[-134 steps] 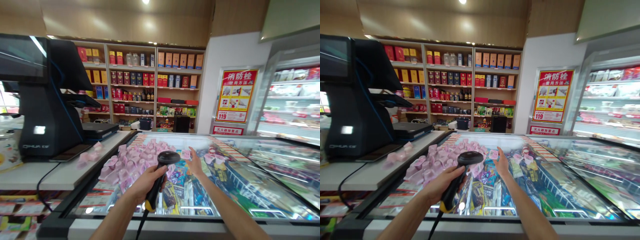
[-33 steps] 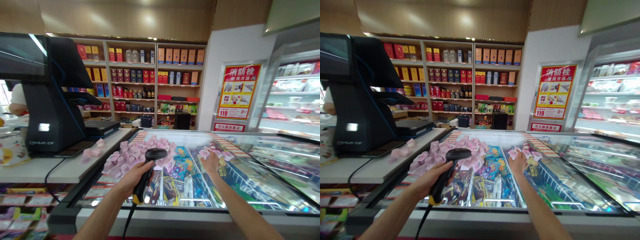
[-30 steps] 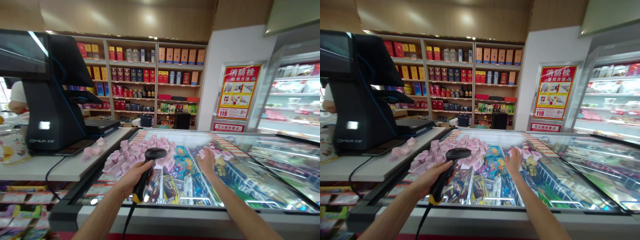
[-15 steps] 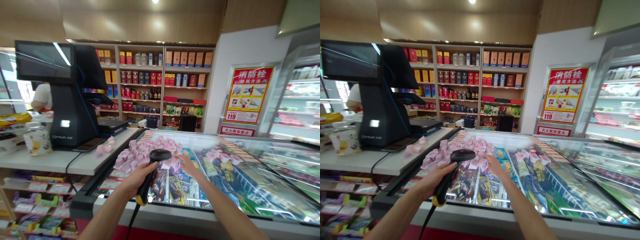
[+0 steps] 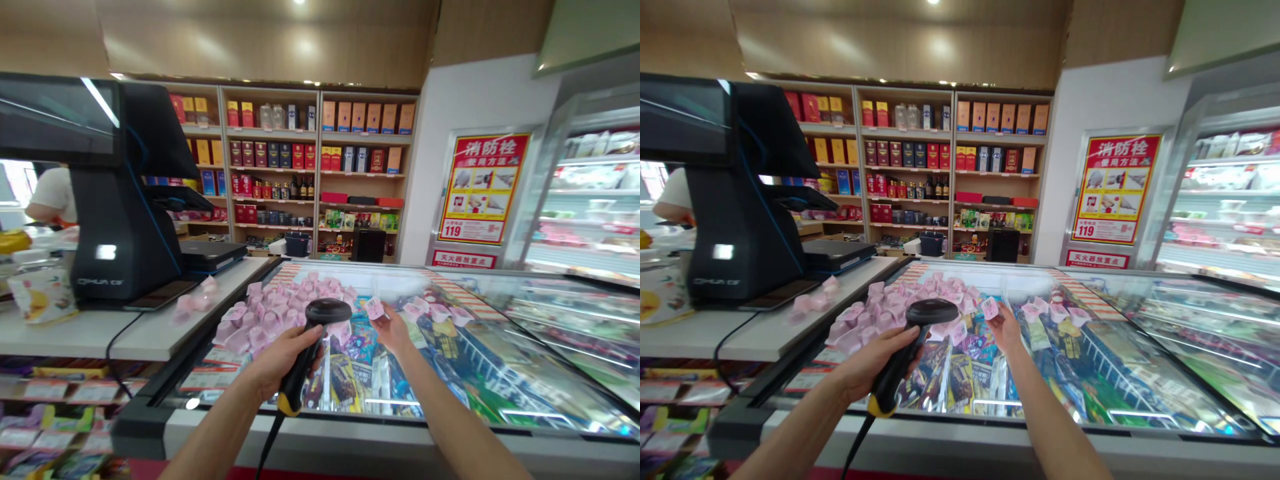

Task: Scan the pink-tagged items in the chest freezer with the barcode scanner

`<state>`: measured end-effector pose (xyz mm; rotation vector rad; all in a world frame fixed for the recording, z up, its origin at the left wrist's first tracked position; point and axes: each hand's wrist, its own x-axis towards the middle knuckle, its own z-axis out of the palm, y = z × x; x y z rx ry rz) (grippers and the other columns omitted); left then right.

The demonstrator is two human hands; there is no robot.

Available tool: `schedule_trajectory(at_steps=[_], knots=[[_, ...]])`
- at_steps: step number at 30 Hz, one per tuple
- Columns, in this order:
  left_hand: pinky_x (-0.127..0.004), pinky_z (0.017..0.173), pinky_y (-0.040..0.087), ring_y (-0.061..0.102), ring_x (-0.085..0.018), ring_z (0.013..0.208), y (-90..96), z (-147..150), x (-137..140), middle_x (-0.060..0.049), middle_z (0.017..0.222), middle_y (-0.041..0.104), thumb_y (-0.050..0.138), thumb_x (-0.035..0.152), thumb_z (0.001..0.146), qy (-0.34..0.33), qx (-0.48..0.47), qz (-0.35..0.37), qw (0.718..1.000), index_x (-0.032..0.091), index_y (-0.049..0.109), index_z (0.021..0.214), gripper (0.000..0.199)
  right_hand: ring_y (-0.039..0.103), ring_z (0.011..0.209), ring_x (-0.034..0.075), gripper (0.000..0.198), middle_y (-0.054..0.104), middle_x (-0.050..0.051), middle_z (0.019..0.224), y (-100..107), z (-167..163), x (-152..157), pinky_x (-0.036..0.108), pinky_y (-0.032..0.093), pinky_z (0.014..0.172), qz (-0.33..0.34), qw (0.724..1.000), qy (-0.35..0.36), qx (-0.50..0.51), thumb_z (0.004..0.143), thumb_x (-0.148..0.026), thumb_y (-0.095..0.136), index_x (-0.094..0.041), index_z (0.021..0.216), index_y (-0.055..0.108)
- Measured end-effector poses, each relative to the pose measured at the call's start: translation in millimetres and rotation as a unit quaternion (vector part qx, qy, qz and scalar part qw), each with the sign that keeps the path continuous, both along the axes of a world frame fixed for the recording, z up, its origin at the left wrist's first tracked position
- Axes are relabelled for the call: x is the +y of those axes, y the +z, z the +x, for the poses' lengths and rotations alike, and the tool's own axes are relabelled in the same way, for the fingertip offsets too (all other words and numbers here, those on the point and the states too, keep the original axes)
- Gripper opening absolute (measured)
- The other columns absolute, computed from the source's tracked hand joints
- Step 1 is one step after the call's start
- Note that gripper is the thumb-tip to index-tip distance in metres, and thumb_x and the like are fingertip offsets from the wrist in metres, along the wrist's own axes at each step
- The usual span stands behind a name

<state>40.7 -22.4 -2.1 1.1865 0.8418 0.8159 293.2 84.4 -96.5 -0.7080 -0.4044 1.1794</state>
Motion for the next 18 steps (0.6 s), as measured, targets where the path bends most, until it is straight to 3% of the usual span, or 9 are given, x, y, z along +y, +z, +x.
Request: schedule_trajectory(at_steps=[8,11,13,15,18], knots=[[-0.019,0.043,0.037,0.047,-0.007,0.046,-2.2,12.5,4.1,0.002,0.058,0.053,0.055,0.040,0.067,-0.018,-0.001,0.007,1.000,0.015,0.049,0.069,0.025,0.058,0.058,0.012,0.011,0.063,-0.001,0.059,-1.7,1.8,-1.0,0.024,0.046,0.055,0.014,0.999,0.030,0.036,0.064,-0.015,0.052,-0.020,0.073,0.053],[-0.019,0.043,0.037,0.047,-0.007,0.046,-0.6,14.1,4.3,0.002,0.057,0.053,0.055,0.038,0.067,-0.023,-0.007,0.006,1.000,0.016,0.046,0.067,0.024,0.058,0.058,0.012,0.014,0.061,-0.001,0.058,-2.3,2.0,-0.1,0.025,0.046,0.056,0.008,1.000,0.007,-0.025,0.062,-0.019,0.052,-0.020,0.076,0.053],[-0.019,0.042,0.037,0.047,-0.007,0.045,0.4,15.0,5.0,0.002,0.057,0.053,0.055,0.038,0.067,-0.020,-0.015,0.001,1.000,0.016,0.046,0.066,0.023,0.056,0.056,0.013,0.022,0.060,-0.002,0.059,-3.3,5.5,0.1,0.027,0.045,0.057,-0.004,0.990,-0.054,-0.131,0.061,-0.023,0.050,-0.019,0.082,0.053],[-0.018,0.041,0.036,0.046,-0.007,0.044,0.6,15.6,6.4,0.002,0.055,0.053,0.056,0.037,0.067,-0.008,-0.017,-0.006,1.000,0.016,0.046,0.065,0.023,0.055,0.059,0.015,0.031,0.061,0.001,0.067,-4.7,13.7,-1.7,0.029,0.045,0.059,-0.018,0.944,-0.151,-0.292,0.059,-0.027,0.049,-0.018,0.089,0.053],[-0.018,0.041,0.036,0.046,-0.006,0.043,-1.3,15.7,9.7,0.002,0.054,0.053,0.056,0.037,0.067,0.007,-0.010,-0.014,1.000,0.016,0.048,0.065,0.022,0.055,0.069,0.019,0.038,0.062,0.008,0.081,-7.5,33.6,-8.6,0.032,0.042,0.067,-0.050,0.814,-0.273,-0.511,0.058,-0.030,0.047,-0.014,0.092,0.055]])
